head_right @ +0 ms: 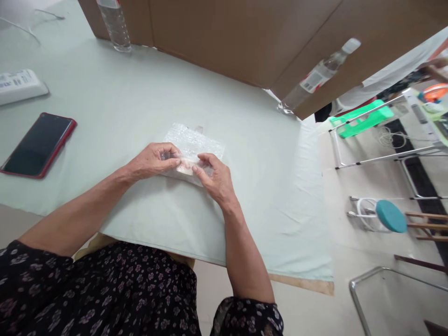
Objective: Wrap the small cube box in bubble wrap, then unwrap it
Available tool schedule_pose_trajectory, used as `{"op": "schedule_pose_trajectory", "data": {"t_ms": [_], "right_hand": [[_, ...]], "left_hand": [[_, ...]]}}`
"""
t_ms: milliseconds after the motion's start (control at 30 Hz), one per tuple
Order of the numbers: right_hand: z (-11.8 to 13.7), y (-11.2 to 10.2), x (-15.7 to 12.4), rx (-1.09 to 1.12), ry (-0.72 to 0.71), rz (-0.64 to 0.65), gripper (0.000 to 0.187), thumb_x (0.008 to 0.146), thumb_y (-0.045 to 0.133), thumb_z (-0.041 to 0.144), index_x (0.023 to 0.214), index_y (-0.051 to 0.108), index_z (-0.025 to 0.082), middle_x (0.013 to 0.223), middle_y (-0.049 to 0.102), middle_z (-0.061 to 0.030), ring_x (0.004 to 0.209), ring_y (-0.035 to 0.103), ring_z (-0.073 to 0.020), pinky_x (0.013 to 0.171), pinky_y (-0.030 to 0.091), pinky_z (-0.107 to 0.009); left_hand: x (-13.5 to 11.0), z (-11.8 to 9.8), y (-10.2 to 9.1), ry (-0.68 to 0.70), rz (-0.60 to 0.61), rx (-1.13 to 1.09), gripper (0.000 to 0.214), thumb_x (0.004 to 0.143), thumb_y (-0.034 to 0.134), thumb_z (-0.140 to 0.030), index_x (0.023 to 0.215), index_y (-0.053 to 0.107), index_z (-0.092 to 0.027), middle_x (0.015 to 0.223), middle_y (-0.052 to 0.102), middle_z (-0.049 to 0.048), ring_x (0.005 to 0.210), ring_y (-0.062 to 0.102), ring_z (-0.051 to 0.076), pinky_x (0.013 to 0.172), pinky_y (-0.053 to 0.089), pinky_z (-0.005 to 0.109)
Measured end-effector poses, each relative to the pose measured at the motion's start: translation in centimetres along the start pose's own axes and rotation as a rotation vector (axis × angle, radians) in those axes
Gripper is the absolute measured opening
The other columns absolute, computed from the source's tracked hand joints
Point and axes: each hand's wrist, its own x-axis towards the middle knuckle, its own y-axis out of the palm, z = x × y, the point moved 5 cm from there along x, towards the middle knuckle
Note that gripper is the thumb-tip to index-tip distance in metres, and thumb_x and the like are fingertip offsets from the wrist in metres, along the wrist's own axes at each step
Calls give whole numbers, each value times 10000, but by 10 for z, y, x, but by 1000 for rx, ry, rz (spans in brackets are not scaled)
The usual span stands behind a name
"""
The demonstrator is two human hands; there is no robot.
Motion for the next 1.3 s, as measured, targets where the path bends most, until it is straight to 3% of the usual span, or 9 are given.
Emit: {"op": "schedule_pose_trajectory", "data": {"t_ms": [133,233,533,833,1033,1300], "right_hand": [[-15,5,3,194,160,20,156,826,658,358,810,643,203,735,635,11,686,563,-140,674,461,-290],[-18,4,4,250,201,-24,166,802,677,352,757,630,200,674,569,32,632,487,-114,619,409,-268],[-22,11,2,355,215,-67,214,802,710,414,816,656,208,756,633,4,687,537,-133,658,442,-280],[-23,17,1,377,203,19,221,803,702,424,818,653,209,762,630,3,671,530,-132,631,417,-276],[-17,14,0,372,213,84,195,777,722,386,819,656,207,754,643,1,683,554,-138,635,422,-276],[-19,17,1,311,197,55,226,827,676,425,801,645,203,727,604,8,657,508,-127,593,402,-255]], "left_hand": [[1,1,1,-3,-16,7,176,737,649,-331,747,652,-155,741,623,0,668,504,113,597,383,233],[1,0,0,-4,-21,25,191,741,654,-345,749,653,-154,757,634,4,672,506,114,602,386,234],[1,0,1,-27,-28,-4,189,752,658,-343,726,642,-157,735,629,1,643,489,108,576,373,226],[0,3,4,-46,12,-33,178,730,670,-329,715,629,-157,665,551,-22,600,446,96,546,339,229],[-2,0,6,-42,74,-26,164,732,665,-322,735,640,-160,705,588,-9,647,490,110,566,357,233],[-3,0,7,-67,73,-44,164,730,660,-327,726,625,-166,682,571,-15,627,463,107,551,337,231]]}}
